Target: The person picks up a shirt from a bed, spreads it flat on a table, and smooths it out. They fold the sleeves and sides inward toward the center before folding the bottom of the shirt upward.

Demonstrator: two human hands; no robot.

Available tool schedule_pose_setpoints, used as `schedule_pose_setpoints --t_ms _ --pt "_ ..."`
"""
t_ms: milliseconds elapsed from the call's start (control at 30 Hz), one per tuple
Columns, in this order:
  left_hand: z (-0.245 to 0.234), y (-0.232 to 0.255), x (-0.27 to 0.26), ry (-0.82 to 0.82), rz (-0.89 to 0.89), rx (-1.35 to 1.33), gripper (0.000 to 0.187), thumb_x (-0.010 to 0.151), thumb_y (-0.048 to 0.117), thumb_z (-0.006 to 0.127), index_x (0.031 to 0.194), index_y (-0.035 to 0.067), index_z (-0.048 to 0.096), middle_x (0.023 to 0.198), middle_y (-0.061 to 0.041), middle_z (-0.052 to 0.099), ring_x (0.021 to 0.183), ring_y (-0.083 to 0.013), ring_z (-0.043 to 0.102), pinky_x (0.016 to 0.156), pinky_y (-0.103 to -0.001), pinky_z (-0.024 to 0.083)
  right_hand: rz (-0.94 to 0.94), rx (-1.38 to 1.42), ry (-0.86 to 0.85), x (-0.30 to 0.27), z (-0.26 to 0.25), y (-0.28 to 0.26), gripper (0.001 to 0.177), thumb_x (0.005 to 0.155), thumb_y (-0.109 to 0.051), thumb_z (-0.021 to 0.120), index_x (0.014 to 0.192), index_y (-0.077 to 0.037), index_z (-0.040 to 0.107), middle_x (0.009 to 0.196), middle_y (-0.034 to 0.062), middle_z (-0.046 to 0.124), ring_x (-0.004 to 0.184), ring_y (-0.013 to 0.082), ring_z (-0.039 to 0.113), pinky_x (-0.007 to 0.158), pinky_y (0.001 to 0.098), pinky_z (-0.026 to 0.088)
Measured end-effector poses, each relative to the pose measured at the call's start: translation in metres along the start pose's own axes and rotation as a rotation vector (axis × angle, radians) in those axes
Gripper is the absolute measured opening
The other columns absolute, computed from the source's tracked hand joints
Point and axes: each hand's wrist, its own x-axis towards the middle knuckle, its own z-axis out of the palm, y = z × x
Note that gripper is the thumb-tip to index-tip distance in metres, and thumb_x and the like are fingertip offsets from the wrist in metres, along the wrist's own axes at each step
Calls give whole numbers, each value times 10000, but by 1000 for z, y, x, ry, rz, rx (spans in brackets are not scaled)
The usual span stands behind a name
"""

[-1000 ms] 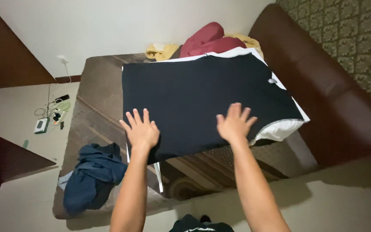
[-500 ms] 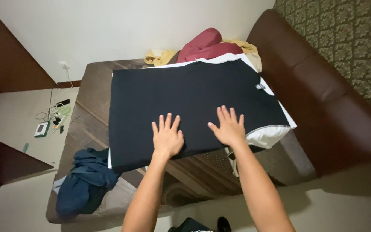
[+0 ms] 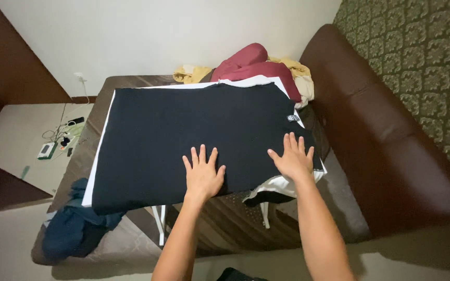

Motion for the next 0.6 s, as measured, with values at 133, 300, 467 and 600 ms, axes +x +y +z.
schedule_pose_setpoints --t_ms 133,300,467,600 --pt "26 24 4 49 -10 -6 677 991 462 465 1582 169 312 1666 -184 190 1545 -435 92 1221 -629 62 61 -54 2 -11 -18 -3 940 967 -706 427 1629 -95 158 1707 136 83 1557 351 42 1211 607 70" --pt "33 53 3 144 3 77 631 989 395 480 1576 191 371 1660 -157 267 1541 -417 163 1216 -635 108 -248 -97 87 -23 -6 6 918 938 -699 438 1627 -120 260 1720 123 204 1588 368 164 1246 643 150" --pt "15 56 -13 127 -39 48 646 981 505 462 1567 253 362 1659 -102 264 1543 -384 172 1236 -591 116 -132 -67 44 -22 -11 13 944 929 -704 470 1600 -90 217 1681 150 146 1548 392 121 1205 633 118" --pt "12 44 -4 126 -79 72 676 973 556 439 1572 262 332 1658 -105 224 1535 -395 135 1221 -578 93 -208 -131 49 -31 -8 7 892 966 -685 448 1602 -97 235 1683 131 161 1538 386 137 1195 633 136"
